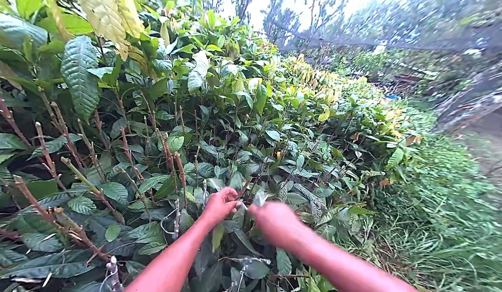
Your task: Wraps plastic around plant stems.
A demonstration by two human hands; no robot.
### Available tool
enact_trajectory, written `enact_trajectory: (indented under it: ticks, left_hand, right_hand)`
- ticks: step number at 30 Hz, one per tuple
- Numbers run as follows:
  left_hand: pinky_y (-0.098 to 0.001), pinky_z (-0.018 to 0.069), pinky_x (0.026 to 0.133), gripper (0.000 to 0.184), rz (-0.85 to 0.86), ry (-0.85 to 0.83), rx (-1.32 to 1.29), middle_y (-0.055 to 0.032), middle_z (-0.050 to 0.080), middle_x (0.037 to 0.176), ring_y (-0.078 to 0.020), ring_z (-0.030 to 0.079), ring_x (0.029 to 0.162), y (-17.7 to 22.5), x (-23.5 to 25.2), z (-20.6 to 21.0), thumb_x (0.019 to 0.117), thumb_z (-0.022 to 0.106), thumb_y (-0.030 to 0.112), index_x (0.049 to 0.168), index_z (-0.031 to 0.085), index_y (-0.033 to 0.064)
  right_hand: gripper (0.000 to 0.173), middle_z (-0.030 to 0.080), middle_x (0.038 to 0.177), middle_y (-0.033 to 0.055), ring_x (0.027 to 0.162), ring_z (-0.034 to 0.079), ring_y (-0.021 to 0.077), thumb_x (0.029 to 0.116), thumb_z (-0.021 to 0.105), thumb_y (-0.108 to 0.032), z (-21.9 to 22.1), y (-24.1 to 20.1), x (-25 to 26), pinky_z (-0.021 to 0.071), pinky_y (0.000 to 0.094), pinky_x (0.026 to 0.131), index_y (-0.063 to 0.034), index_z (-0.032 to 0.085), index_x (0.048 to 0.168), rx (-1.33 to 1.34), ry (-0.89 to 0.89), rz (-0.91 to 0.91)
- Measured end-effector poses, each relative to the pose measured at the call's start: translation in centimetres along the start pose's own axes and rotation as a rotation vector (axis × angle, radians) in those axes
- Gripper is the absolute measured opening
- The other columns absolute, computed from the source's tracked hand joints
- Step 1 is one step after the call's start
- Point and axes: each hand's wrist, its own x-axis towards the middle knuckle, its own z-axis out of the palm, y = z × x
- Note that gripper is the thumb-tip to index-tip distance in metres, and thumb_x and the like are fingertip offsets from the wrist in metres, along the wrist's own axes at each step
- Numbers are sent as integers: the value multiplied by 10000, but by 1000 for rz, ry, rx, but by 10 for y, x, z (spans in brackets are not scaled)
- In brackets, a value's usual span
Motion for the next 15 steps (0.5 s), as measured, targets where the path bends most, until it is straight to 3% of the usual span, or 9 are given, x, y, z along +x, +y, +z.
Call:
enact_trajectory:
  ticks: [2,4,6,7,9,10,12,13,15]
  left_hand:
    - [-444,552,931,268,41,16,72,-157,717,1081,-234,701,983,5,-6,12,941,671,163,1139,698,-15]
    - [-473,525,988,253,133,-88,174,-178,714,1105,-273,689,1039,5,-13,22,961,671,167,1116,711,-28]
    - [-391,587,926,225,92,-90,86,-134,717,1104,-201,720,965,4,-13,9,971,680,163,1122,710,-1]
    - [-360,628,849,222,36,-50,-7,-117,705,1080,-178,734,891,4,-12,1,968,698,154,1133,688,7]
    - [-361,617,759,205,0,27,-50,-105,712,986,-161,714,784,7,-14,2,927,719,129,1086,694,3]
    - [-403,585,816,223,23,6,-10,-127,720,983,-189,703,837,11,-17,10,904,716,123,1078,702,-15]
    - [-439,574,932,244,81,-126,99,-147,724,1063,-226,714,952,15,-23,24,945,711,164,1107,721,-18]
    - [-435,571,935,226,118,-129,107,-136,726,1065,-221,713,955,11,-24,24,955,698,186,1080,734,0]
    - [-386,613,865,199,120,-21,23,-83,737,1011,-167,729,880,-2,-20,10,938,711,216,1018,742,36]
  right_hand:
    - [276,707,1088,226,1021,694,390,1026,571,-123,-14,-23,-2,549,575,890,-21,643,1272,197,13,-130]
    - [337,680,1262,186,1148,669,315,1049,557,-135,-35,19,18,527,508,992,-38,587,1370,290,-14,-170]
    - [344,661,1222,238,1119,657,417,1025,547,-125,-24,43,17,526,634,908,-64,587,1361,123,15,-64]
    - [334,658,1169,274,1084,651,473,1018,545,-115,-15,29,9,516,682,866,-64,603,1343,61,19,-17]
    - [299,688,1099,263,1047,676,457,1020,538,-113,-11,-19,-7,525,655,854,-48,625,1298,78,-23,-74]
    - [287,697,1121,239,1066,680,411,1020,551,-108,-20,-26,-4,526,620,897,-23,634,1281,167,-42,-143]
    - [358,650,1330,202,1223,632,319,1052,526,-101,-35,14,23,478,525,1047,-10,570,1395,324,-133,-221]
    - [370,630,1375,189,1266,609,320,1062,517,-128,-27,45,36,457,540,1074,-36,555,1418,295,-155,-203]
    - [353,682,1250,203,1182,636,422,1003,590,-153,13,70,38,484,684,968,-102,636,1349,179,-112,-109]
